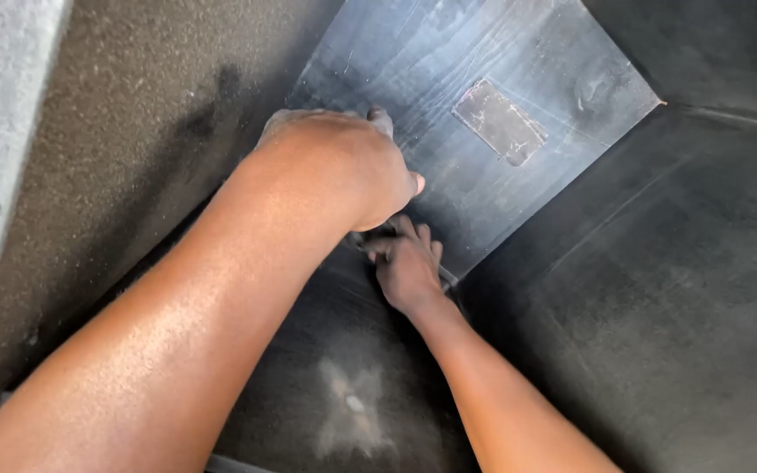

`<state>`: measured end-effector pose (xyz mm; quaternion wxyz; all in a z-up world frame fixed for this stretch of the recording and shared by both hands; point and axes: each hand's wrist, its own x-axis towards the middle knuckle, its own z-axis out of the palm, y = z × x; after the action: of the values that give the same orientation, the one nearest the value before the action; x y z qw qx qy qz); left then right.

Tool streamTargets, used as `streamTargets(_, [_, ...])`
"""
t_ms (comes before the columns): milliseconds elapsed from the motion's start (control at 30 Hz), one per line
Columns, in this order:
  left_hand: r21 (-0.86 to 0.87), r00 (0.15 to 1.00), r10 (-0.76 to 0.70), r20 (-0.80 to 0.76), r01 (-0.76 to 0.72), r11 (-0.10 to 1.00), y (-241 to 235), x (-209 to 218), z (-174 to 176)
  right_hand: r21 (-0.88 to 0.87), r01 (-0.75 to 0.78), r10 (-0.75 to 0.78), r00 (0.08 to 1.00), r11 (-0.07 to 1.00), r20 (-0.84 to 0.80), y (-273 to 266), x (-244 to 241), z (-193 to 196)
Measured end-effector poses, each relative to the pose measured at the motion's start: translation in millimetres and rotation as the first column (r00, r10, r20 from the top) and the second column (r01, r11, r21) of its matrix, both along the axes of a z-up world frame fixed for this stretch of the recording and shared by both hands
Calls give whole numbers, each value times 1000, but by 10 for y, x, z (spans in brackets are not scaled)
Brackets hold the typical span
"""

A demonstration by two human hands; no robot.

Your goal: The person sands the interior surfaces of a black cabinet using a sanding block. They work on the back panel and the vertical divider between compartments, smoothing the painted surface. A green phone is visible resting on the cabinet shelf during the process.

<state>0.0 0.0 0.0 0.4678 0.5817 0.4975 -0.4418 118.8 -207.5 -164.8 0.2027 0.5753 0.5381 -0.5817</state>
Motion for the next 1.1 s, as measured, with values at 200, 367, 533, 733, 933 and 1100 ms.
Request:
streamTargets(200, [-4,1000,29,4,-29,1000,23,-4,-10,-61,-96,98,995,993,28,135,-34,146])
streamTargets(367, [20,1000,30,3,-30,999,-7,-19,-70,22,-331,329,942,943,60,201,-251,21])
streamTargets(533, [-23,999,46,-6,-46,999,12,2,-24,74,-460,459,888,885,36,196,-146,100])
streamTargets(733, [48,999,32,40,-34,998,-31,9,-55,179,-399,406,914,899,2,392,-222,157])
streamTargets(933, [12,999,37,14,-38,999,-33,16,-6,76,-476,480,876,876,-40,352,-153,408])
streamTargets(1100, [97,997,71,11,-71,993,-39,-28,-65,89,-401,406,912,912,-57,336,-208,-237])
